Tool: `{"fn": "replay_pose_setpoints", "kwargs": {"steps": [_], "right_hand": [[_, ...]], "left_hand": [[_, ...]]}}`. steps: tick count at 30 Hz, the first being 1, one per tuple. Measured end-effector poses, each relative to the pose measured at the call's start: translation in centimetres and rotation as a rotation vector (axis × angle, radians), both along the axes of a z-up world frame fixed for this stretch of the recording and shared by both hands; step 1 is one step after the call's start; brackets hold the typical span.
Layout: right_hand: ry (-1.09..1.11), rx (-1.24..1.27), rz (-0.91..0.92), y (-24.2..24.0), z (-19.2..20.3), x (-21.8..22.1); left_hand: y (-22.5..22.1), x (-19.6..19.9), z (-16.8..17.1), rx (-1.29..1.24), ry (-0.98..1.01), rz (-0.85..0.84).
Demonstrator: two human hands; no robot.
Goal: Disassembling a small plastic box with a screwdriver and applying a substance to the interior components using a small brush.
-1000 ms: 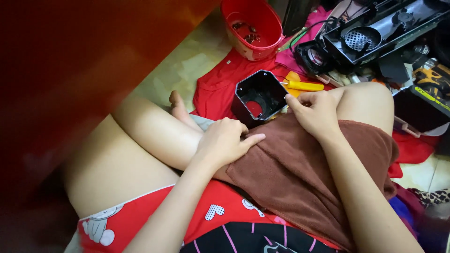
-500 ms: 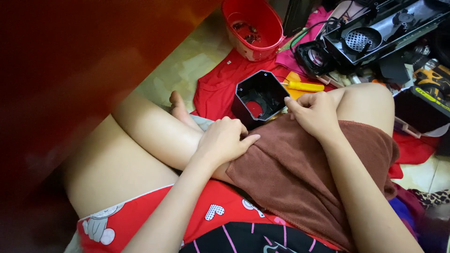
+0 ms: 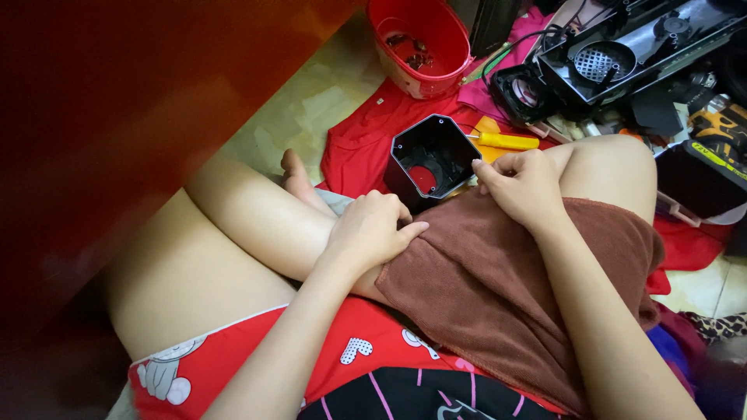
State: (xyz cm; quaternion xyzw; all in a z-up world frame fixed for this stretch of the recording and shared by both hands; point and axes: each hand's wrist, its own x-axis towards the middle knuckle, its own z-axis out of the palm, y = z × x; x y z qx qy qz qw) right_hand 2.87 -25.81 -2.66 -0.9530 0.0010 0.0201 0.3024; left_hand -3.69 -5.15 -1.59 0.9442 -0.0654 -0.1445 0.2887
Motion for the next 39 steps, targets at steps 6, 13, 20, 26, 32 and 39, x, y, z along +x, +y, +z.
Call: {"fn": "replay_pose_setpoints", "kwargs": {"steps": [6,13,20,26,32,39], "right_hand": [[0.012,0.019,0.003,-0.2,0.2,0.0],[0.015,0.045,0.000,0.0,0.3,-0.2],[0.015,0.022,0.002,-0.2,0.1,0.1],[-0.022,-0.067,0.033,-0.5,-0.3,0.2],[-0.406,-0.144,0.390,2.2,3.8,-3.4],[-0.111,0.053,0.550,4.3,6.3,-7.2]], "left_hand": [[-0.1,0.0,0.2,0.009,0.018,0.007],[0.0,-0.4,1.8,-0.031,0.041,-0.051],[0.0,-0.7,1.4,-0.135,0.006,-0.126],[0.0,-0.6,-0.5,-0.211,-0.072,-0.191],[0.3,-0.3,-2.0,-0.380,-0.186,-0.117],[0.3,-0.2,-1.9,-0.431,-0.150,0.114]]}}
